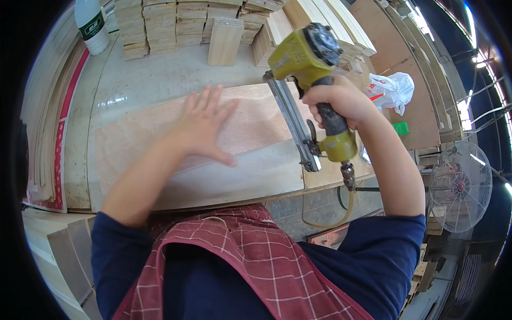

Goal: Apply glue and use a pneumatic nail gun to assemble wooden box components at a workbench.

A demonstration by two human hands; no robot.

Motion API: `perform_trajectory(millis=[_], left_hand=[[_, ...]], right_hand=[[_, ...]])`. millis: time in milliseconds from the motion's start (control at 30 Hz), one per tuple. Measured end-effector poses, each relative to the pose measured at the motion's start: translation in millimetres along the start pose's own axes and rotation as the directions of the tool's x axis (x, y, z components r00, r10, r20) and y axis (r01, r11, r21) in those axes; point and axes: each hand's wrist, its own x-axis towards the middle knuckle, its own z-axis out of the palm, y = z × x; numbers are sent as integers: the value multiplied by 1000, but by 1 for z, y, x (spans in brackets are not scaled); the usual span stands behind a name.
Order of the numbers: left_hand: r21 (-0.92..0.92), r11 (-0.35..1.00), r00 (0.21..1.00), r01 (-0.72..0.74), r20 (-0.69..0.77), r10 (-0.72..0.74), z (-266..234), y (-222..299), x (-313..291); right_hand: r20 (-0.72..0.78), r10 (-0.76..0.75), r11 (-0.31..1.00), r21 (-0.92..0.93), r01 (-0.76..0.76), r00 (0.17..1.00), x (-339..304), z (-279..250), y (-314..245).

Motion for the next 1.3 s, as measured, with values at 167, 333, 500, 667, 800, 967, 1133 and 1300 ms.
perform_trajectory(millis=[167,333,500,667,800,967,1133,1300], left_hand=[[130,988,987,82,127,-99,-38,-51,-72],[143,973,975,184,98,-199,-45,-57,-87],[65,981,983,180,-33,-178,-24,-32,-68],[103,978,983,183,-4,-184,-20,-13,-55],[133,976,984,174,9,-177,-19,-13,-53],[96,982,986,164,22,-167,-23,-9,-51],[96,982,987,163,-5,-163,-20,-11,-51],[121,978,985,172,-23,-171,-16,-14,-53]], right_hand=[[-7,-42,999,14,43,999,-44,3,13],[58,34,999,23,-35,998,-70,28,16],[158,94,995,-45,-88,983,-82,50,22],[209,98,994,-59,-88,973,-87,64,32],[230,83,996,-30,-78,970,-88,72,29],[223,122,992,-44,-115,967,-85,76,26],[227,130,991,-68,-117,965,-84,79,27],[198,162,984,-106,-143,967,-82,82,19]])
